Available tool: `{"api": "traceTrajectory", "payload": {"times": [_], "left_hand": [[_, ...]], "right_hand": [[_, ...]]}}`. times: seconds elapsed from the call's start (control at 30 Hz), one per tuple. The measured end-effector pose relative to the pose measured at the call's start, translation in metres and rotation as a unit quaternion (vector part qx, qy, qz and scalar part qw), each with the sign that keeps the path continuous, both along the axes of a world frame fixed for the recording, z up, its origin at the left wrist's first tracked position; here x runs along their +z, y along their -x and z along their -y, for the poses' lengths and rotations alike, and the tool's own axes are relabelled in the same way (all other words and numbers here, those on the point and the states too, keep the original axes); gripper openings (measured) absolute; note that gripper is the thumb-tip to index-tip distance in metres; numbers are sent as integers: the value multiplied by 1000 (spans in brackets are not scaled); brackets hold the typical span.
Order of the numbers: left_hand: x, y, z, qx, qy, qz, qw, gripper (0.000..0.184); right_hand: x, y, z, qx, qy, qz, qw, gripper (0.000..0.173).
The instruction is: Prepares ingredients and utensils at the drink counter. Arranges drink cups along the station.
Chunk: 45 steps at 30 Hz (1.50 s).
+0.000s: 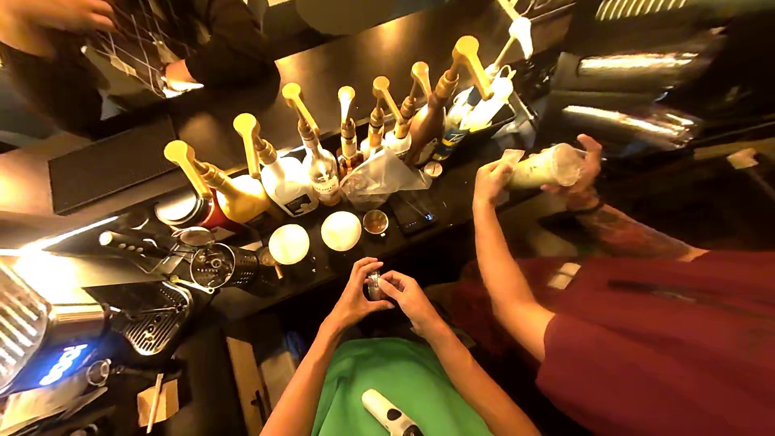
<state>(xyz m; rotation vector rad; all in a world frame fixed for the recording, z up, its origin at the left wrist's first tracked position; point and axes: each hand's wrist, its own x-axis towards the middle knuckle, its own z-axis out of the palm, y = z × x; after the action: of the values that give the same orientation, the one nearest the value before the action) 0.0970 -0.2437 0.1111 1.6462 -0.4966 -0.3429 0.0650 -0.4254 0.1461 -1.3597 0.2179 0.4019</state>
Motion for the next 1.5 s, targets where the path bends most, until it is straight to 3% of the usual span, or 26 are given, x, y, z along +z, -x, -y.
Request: {"api": "traceTrajectory", "payload": {"times": [0.13,0.33,0.57,0.83,0.97,1.2,1.5], "left_hand": [[2,1,-2,-3,-6,6,1000,93],[0,4,-5,-1,-5,6,1000,96],[-1,9,-13,47,6,-20,999,98],[-14,37,-46,134,-38,-65,988,96],[-17,57,-60,142,-68,-70,985,94],[-23,89,-79,183,-82,-58,978,91],[-31,135,-123,289,-83,-61,952,91]], "right_hand": [[-6,-1,2,-18,-37,-5,999,22],[4,-2,2,-17,55,11,998,19],[7,-2,12,-17,84,-7,996,21],[-53,-5,23,-97,-69,-58,991,24],[-82,-6,16,-112,-98,-106,983,22],[-102,1,-12,-59,-119,-123,984,20],[-106,-6,-89,77,-89,-140,983,18]]}}
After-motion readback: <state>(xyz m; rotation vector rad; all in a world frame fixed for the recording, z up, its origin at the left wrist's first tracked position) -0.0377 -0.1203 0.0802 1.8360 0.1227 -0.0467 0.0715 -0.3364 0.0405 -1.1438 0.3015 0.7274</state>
